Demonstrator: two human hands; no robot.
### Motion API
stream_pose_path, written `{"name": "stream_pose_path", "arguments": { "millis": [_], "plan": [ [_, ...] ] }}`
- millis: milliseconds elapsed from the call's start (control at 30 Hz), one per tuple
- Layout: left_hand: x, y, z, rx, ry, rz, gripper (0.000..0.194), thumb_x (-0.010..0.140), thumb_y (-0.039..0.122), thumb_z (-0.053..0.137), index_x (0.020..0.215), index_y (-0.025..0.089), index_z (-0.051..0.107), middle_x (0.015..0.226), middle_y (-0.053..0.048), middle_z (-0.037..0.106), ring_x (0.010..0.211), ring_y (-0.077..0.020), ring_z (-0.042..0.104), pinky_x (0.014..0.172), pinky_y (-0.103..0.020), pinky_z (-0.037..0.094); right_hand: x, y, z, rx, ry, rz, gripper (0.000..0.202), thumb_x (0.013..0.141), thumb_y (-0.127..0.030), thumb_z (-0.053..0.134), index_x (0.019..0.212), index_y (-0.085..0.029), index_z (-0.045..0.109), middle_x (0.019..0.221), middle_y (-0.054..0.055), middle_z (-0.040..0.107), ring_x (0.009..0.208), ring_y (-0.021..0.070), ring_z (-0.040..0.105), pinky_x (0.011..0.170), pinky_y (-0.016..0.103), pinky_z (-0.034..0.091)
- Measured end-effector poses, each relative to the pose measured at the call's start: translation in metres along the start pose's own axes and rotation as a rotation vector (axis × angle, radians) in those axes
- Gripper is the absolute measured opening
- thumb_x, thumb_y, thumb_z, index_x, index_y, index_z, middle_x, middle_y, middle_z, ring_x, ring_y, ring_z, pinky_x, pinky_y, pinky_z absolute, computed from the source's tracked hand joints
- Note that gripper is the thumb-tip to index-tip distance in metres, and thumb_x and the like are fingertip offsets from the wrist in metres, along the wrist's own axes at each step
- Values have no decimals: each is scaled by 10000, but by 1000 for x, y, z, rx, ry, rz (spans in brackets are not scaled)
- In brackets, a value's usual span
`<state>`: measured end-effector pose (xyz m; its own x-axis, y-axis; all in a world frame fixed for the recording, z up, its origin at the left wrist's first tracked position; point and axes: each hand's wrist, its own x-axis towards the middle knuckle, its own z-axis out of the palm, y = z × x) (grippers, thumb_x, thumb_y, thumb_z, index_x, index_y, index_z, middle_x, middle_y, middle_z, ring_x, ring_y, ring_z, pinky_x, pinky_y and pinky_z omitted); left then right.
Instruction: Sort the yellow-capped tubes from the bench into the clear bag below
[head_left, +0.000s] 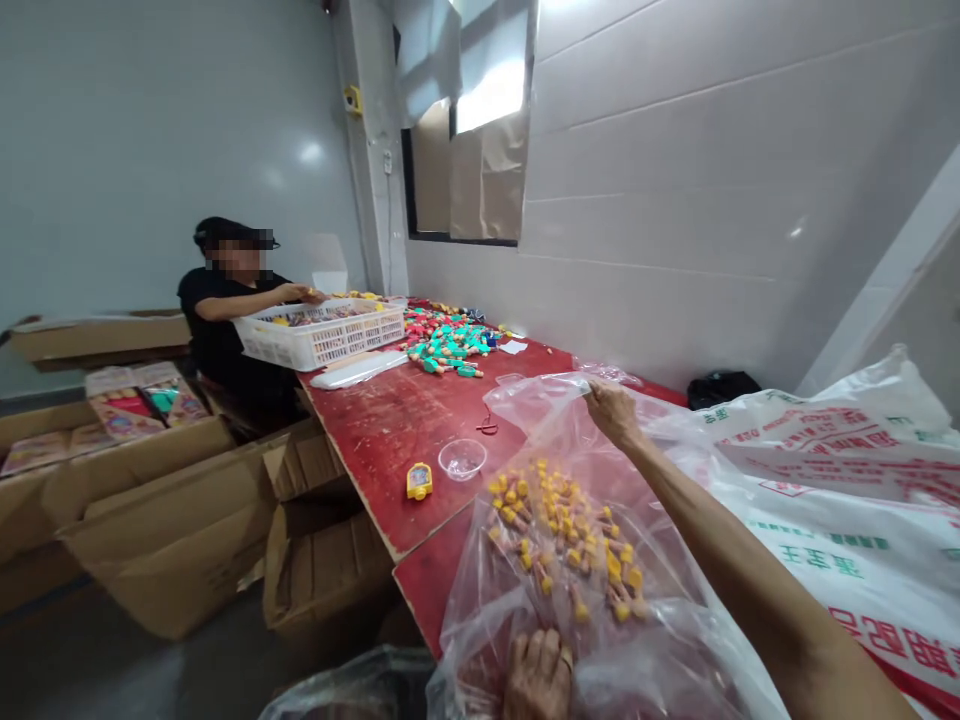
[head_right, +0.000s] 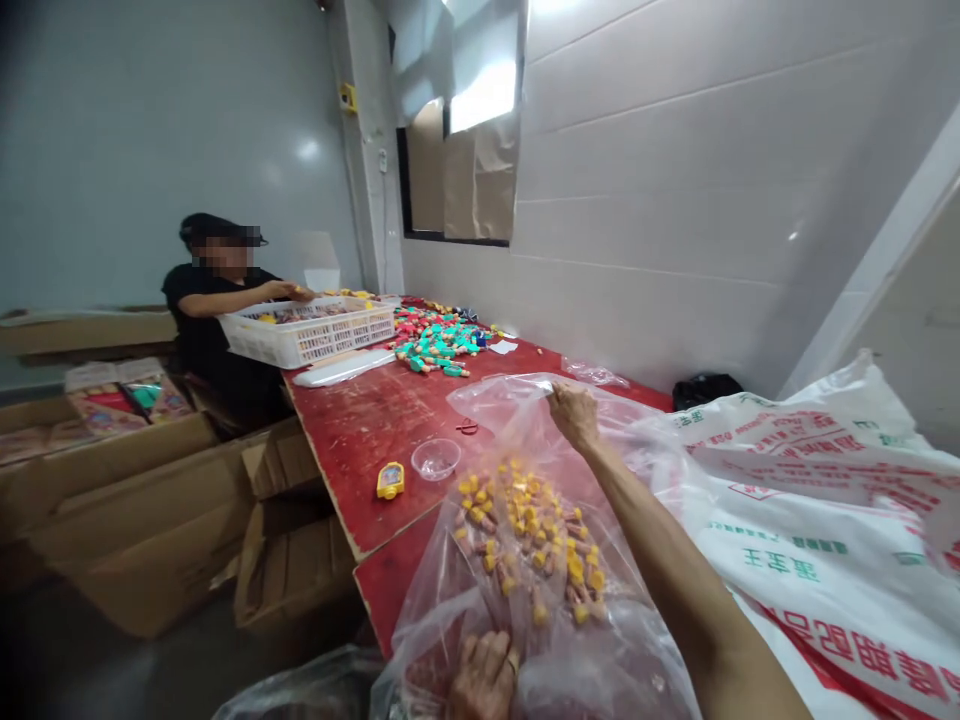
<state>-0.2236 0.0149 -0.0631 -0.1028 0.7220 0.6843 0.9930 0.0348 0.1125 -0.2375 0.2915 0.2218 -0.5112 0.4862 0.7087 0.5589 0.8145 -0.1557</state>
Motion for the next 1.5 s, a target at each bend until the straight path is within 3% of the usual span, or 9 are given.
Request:
{"name": "stream_pose_path", "arguments": {
  "millis": [433,533,700,867,967,1067,1167,1300,1500],
  "plan": [
    [9,6,14,-88,239,-4,209,663,198,492,842,174,597,910,-105,626,823,-258,586,789,-420,468,-12,-10,-75,-209,-30,1,411,986,-373,299,987,-179,661,970,77,677,847,186,588,653,274,279],
    [13,8,9,-108,276,0,212,627,183,501,829,169,567,910,-89,623,826,-242,574,779,-392,450,-20,-10,-82,-218,3,-33,439,992,-348,250,1010,-177,654,1034,86,659,900,188,586,679,267,310],
    [16,9,3,-117,257,1,185,572,167,514,755,173,538,829,-76,595,776,-237,537,791,-407,428,-26,-1,-84,-297,-237,-7,337,936,-313,371,1041,-191,667,1078,91,641,886,209,592,686,276,371],
    [15,8,7,-145,217,17,163,574,180,551,735,170,527,814,-70,577,756,-227,508,773,-389,420,-30,3,-87,-292,-149,17,556,808,-92,360,1352,-157,448,1326,130,497,911,206,590,715,297,407],
    [15,8,8,-158,217,12,176,543,146,546,710,177,500,753,-47,554,713,-216,483,743,-375,403,-33,-6,-89,-398,-392,-179,458,809,-88,365,1191,-219,580,1301,91,530,954,221,579,771,340,387],
    [14,8,9,-165,217,14,170,551,156,556,700,181,478,729,-42,539,684,-214,468,695,-366,382,-36,-23,-91,-452,-662,-292,190,841,-314,503,862,-208,660,1027,87,653,1035,283,541,876,419,342],
    [11,8,10,-164,158,9,185,555,160,571,713,177,476,751,-44,547,708,-215,478,706,-362,384,-39,-48,-91,-420,-812,-188,442,787,-628,527,826,-204,648,897,108,675,973,308,567,864,444,347],
    [9,6,15,-137,136,27,184,571,199,584,724,173,484,760,-47,552,722,-218,493,735,-367,402,-41,-79,-82,-405,-726,-172,431,842,-591,501,897,-196,664,878,122,692,884,279,620,843,413,356],
    [9,-4,31,48,375,97,102,674,100,561,673,175,493,674,-16,541,624,-177,498,738,-347,410,-9,-78,-77,-407,-541,-40,408,952,-398,345,911,-213,707,977,115,703,894,221,645,670,282,387]
  ]
}}
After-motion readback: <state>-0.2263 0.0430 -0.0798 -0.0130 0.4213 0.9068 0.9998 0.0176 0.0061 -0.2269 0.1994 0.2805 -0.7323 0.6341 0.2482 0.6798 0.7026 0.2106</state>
